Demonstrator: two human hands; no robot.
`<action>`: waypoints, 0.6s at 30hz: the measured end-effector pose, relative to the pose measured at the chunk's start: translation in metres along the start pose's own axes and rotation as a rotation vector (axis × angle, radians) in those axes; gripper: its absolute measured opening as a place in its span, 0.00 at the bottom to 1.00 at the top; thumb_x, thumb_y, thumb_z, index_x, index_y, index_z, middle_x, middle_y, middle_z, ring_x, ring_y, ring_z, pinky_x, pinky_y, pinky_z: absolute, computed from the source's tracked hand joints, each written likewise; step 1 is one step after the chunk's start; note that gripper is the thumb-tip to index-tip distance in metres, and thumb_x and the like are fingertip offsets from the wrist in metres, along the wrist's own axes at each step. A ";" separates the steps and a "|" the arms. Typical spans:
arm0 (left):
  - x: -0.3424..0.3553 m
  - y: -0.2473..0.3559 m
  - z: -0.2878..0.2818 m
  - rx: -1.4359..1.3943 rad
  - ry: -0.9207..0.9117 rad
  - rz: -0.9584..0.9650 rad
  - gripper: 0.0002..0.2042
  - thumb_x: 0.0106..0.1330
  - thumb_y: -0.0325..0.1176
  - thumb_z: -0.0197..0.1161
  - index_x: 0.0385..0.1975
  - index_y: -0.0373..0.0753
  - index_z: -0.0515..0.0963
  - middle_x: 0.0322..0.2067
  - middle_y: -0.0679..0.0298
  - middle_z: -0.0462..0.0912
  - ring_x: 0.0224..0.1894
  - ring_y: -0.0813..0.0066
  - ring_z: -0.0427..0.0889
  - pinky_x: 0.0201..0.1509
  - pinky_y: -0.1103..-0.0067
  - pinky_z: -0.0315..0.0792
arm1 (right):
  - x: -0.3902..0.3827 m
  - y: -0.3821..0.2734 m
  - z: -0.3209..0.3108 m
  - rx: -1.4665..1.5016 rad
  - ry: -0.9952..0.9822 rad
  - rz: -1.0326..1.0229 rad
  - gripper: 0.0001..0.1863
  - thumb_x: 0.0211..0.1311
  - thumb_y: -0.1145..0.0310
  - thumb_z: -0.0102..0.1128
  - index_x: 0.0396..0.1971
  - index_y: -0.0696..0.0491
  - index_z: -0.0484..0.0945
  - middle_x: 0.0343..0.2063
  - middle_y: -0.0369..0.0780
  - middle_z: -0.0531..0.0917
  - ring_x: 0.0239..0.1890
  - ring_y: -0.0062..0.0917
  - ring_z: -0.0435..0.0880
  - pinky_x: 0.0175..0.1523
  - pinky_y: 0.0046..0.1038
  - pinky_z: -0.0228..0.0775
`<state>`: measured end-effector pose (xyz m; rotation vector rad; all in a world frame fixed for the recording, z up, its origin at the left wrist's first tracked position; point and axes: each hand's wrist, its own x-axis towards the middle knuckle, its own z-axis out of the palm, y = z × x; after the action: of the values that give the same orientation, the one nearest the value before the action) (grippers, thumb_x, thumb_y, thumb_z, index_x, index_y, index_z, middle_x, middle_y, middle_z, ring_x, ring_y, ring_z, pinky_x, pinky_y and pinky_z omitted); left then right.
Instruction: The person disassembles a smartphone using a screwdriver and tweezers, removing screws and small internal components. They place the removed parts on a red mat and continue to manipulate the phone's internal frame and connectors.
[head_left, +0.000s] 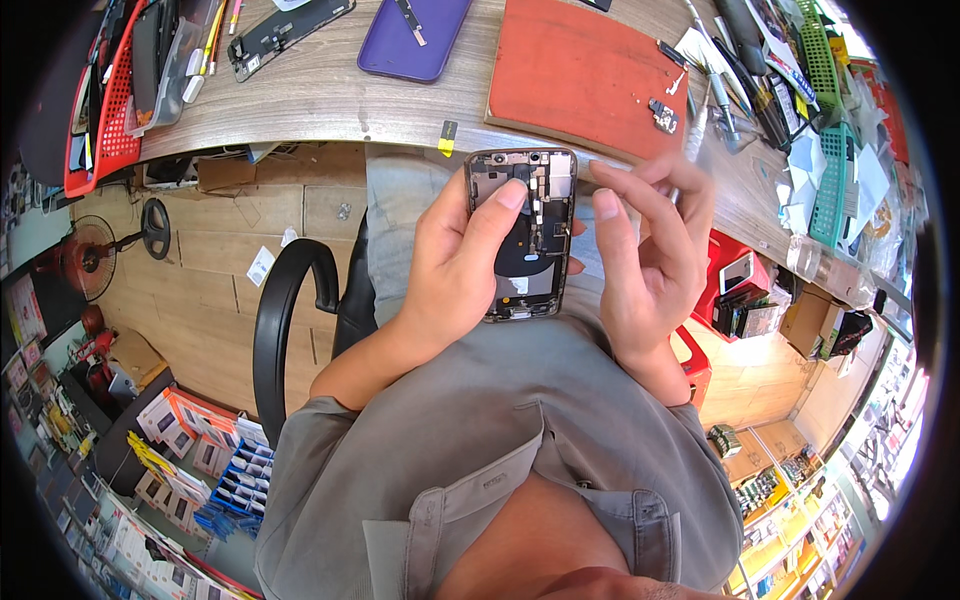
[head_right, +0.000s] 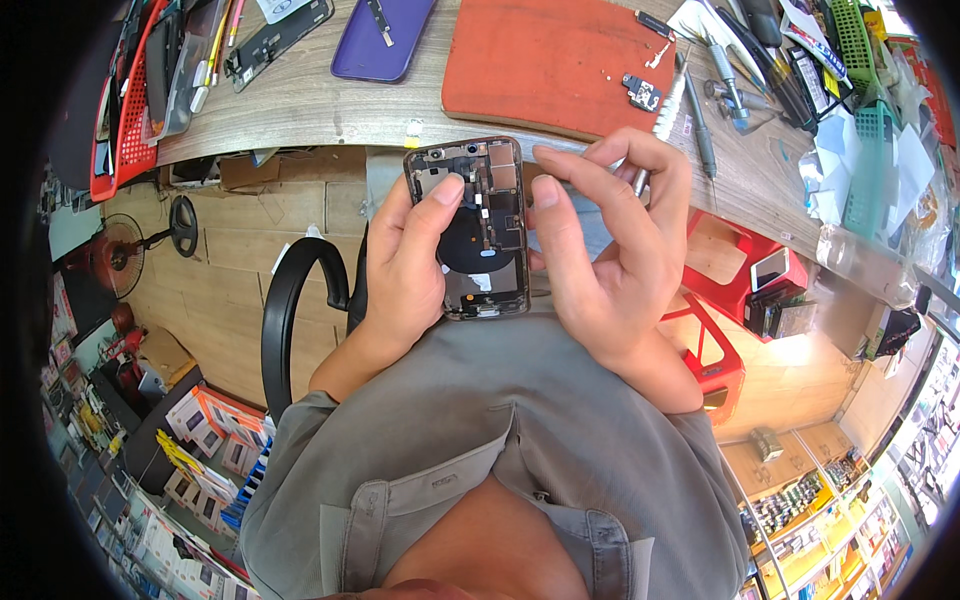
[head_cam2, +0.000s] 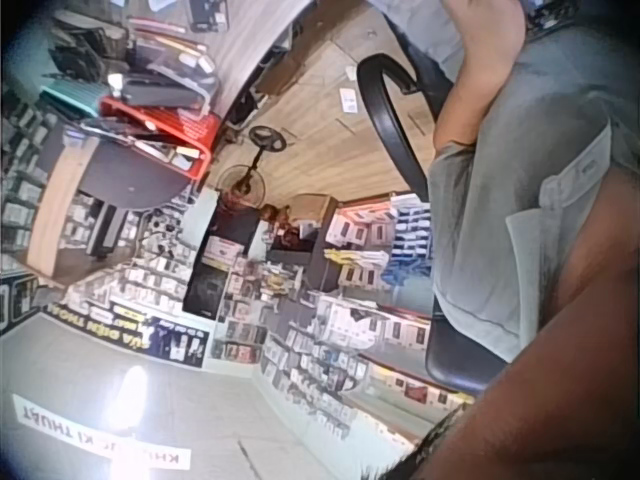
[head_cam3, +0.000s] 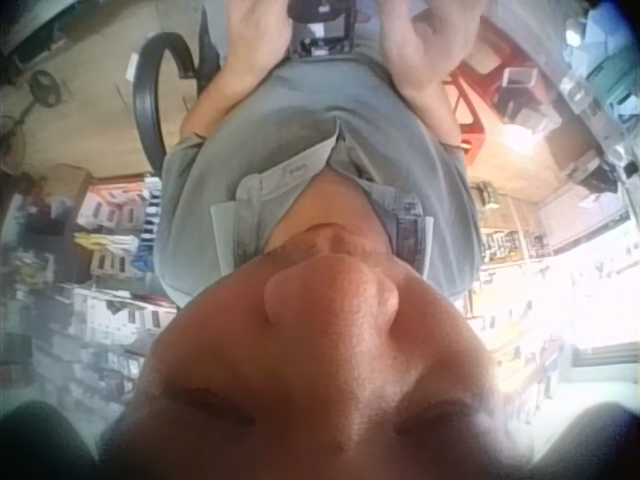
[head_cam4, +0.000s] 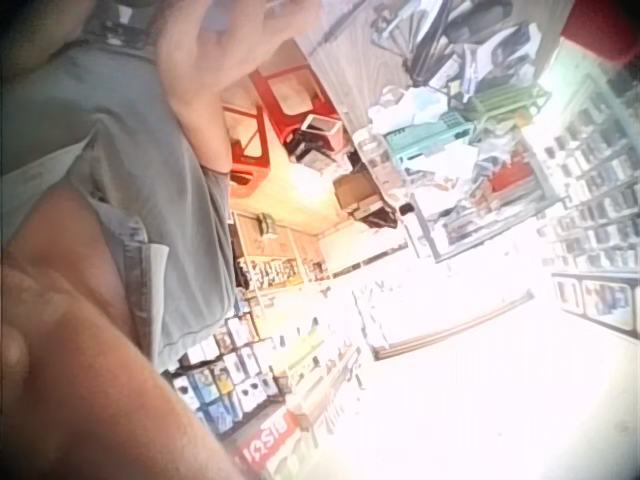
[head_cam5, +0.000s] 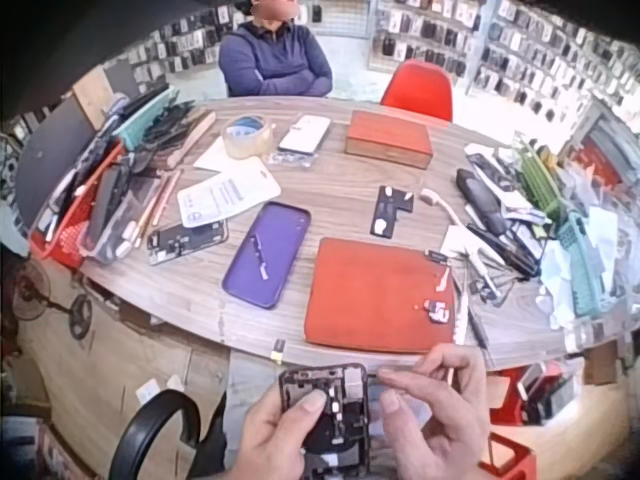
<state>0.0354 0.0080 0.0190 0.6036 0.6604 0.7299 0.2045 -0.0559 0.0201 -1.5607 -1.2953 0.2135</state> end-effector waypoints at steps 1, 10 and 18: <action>0.000 0.001 0.000 0.029 0.009 0.006 0.16 0.90 0.35 0.52 0.66 0.31 0.73 0.58 0.51 0.87 0.51 0.62 0.93 0.48 0.62 0.95 | 0.000 -0.001 0.000 -0.014 -0.010 0.004 0.15 0.62 0.77 0.79 0.49 0.58 0.93 0.46 0.43 0.80 0.46 0.28 0.78 0.48 0.28 0.67; -0.002 -0.002 -0.002 0.254 0.048 0.168 0.12 0.88 0.32 0.58 0.59 0.29 0.77 0.49 0.56 0.91 0.43 0.72 0.93 0.46 0.72 0.92 | -0.002 -0.007 0.005 0.005 -0.078 0.074 0.15 0.60 0.76 0.82 0.47 0.60 0.91 0.50 0.44 0.78 0.50 0.30 0.78 0.54 0.30 0.70; 0.000 -0.011 -0.008 0.434 0.105 0.348 0.09 0.85 0.31 0.63 0.53 0.30 0.80 0.45 0.61 0.93 0.43 0.86 0.86 0.46 0.82 0.81 | -0.001 -0.009 0.010 0.066 -0.098 0.119 0.16 0.58 0.74 0.85 0.44 0.60 0.89 0.53 0.44 0.77 0.52 0.31 0.79 0.58 0.30 0.72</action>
<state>0.0339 0.0041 0.0063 1.1037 0.8304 0.9546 0.1919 -0.0521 0.0219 -1.5885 -1.2592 0.4083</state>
